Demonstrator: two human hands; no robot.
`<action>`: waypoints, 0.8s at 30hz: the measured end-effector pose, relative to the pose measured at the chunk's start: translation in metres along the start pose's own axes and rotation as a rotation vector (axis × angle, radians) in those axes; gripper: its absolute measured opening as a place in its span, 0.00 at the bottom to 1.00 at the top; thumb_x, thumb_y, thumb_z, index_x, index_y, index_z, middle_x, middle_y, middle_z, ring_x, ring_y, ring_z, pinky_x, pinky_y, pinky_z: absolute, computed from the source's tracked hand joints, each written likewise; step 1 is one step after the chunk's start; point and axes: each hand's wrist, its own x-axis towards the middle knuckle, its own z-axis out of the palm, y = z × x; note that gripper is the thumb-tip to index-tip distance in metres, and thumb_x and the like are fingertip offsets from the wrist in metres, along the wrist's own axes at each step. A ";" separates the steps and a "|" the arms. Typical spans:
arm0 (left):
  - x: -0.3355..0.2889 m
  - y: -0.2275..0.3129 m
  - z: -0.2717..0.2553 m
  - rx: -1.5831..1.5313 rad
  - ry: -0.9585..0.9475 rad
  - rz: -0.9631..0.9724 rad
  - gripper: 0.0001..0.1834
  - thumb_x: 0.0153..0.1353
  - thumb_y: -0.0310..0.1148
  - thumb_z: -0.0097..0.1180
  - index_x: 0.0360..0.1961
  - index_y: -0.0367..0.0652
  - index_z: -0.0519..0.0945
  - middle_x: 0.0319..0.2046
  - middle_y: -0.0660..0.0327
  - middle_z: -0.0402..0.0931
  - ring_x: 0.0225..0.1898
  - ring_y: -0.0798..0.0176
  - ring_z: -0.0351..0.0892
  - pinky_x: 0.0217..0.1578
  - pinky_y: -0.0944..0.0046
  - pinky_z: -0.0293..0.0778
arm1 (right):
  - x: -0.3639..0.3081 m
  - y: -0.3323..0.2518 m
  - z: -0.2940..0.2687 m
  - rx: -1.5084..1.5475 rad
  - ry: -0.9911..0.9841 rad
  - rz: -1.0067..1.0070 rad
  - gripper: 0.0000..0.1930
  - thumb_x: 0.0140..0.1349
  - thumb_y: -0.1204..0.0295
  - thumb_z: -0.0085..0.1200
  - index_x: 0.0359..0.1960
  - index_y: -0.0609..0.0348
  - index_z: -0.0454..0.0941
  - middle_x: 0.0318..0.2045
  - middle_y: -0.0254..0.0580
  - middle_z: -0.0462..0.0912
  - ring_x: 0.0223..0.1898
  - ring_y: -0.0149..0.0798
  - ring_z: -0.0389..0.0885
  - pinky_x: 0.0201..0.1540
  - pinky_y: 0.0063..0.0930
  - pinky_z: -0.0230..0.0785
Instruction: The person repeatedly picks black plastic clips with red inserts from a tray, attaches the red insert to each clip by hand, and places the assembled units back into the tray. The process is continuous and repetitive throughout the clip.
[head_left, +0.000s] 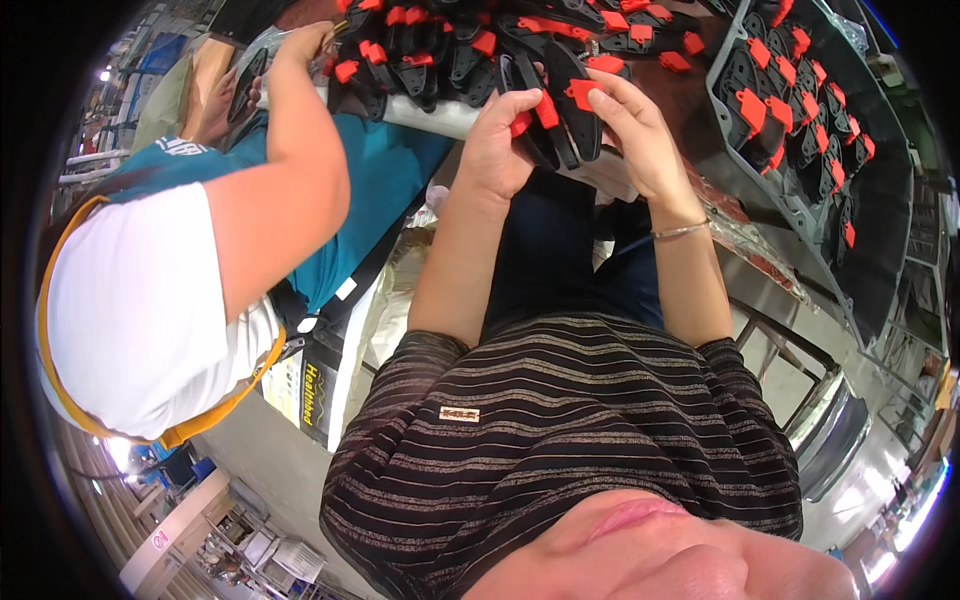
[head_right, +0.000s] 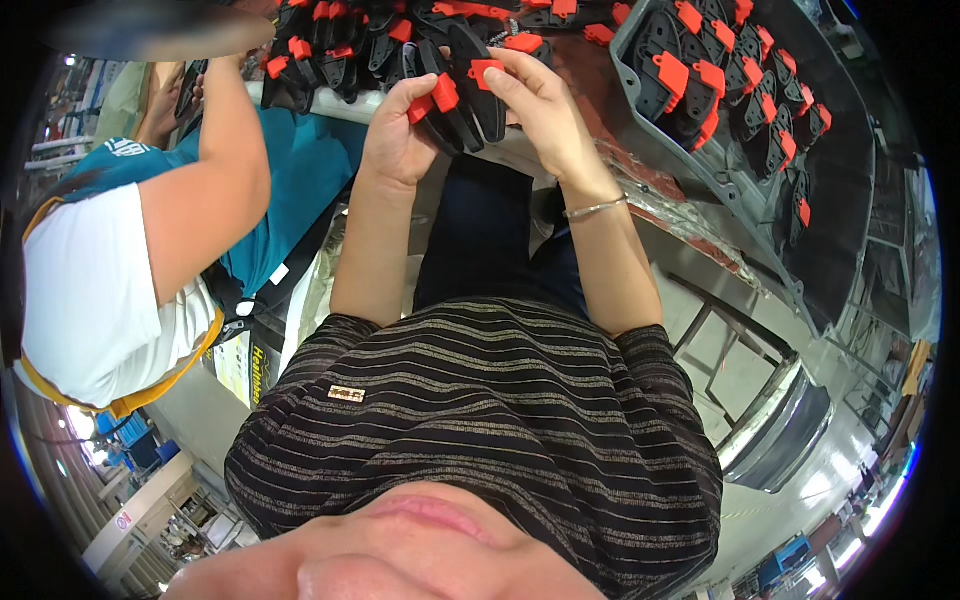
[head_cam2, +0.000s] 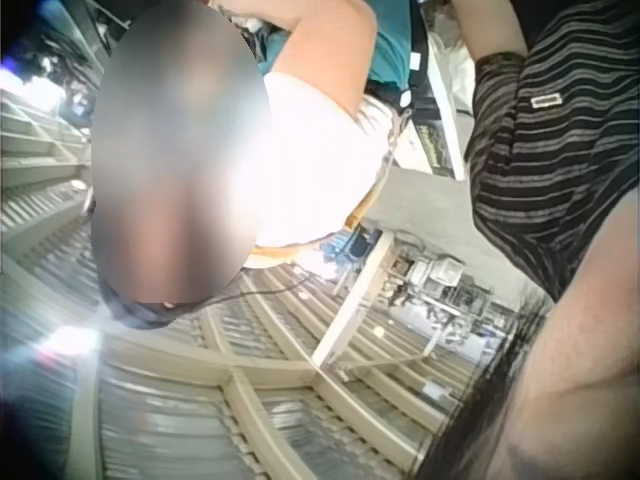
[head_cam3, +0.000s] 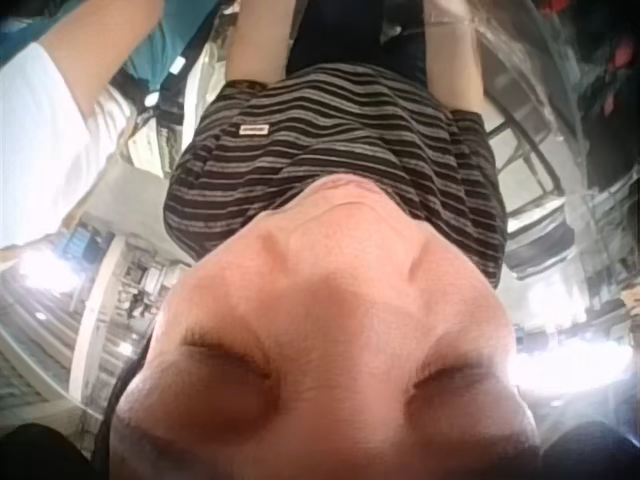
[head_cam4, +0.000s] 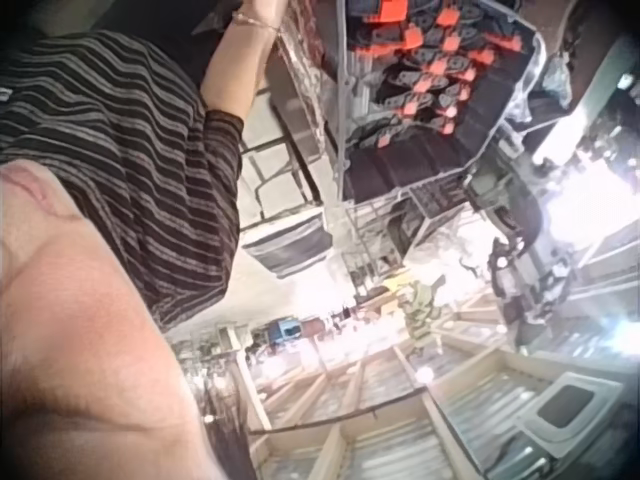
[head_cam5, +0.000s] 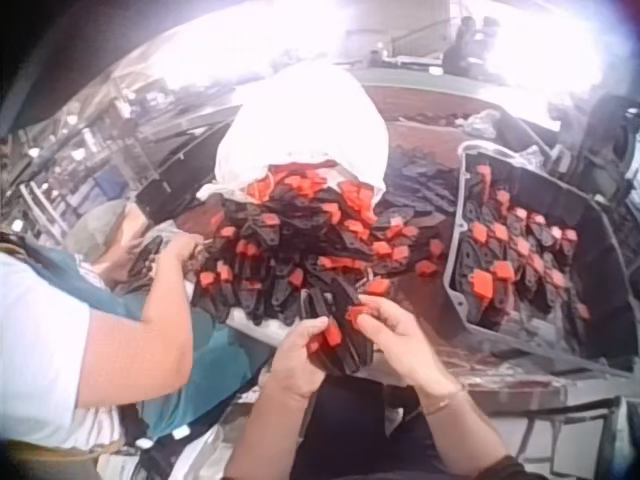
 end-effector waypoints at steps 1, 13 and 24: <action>0.000 -0.001 0.002 0.005 0.007 0.019 0.15 0.64 0.32 0.47 0.47 0.34 0.76 0.42 0.56 0.79 0.44 0.62 0.79 0.48 0.61 0.75 | -0.001 0.000 0.002 -0.101 0.017 -0.042 0.22 0.65 0.66 0.53 0.58 0.62 0.70 0.43 0.35 0.79 0.42 0.27 0.78 0.41 0.24 0.71; -0.012 -0.011 0.021 -0.007 -0.045 0.187 0.22 0.72 0.44 0.33 0.54 0.41 0.70 0.50 0.57 0.75 0.49 0.60 0.76 0.56 0.57 0.69 | -0.020 -0.022 0.043 -1.005 0.034 -0.546 0.37 0.47 0.67 0.64 0.61 0.62 0.63 0.53 0.54 0.73 0.53 0.54 0.70 0.58 0.41 0.61; -0.016 -0.014 0.036 -0.064 -0.033 0.195 0.21 0.65 0.27 0.49 0.58 0.45 0.63 0.53 0.60 0.69 0.55 0.63 0.71 0.57 0.60 0.69 | -0.017 -0.004 0.039 -1.056 0.156 -0.610 0.33 0.52 0.76 0.54 0.62 0.66 0.60 0.55 0.54 0.70 0.55 0.56 0.66 0.59 0.44 0.59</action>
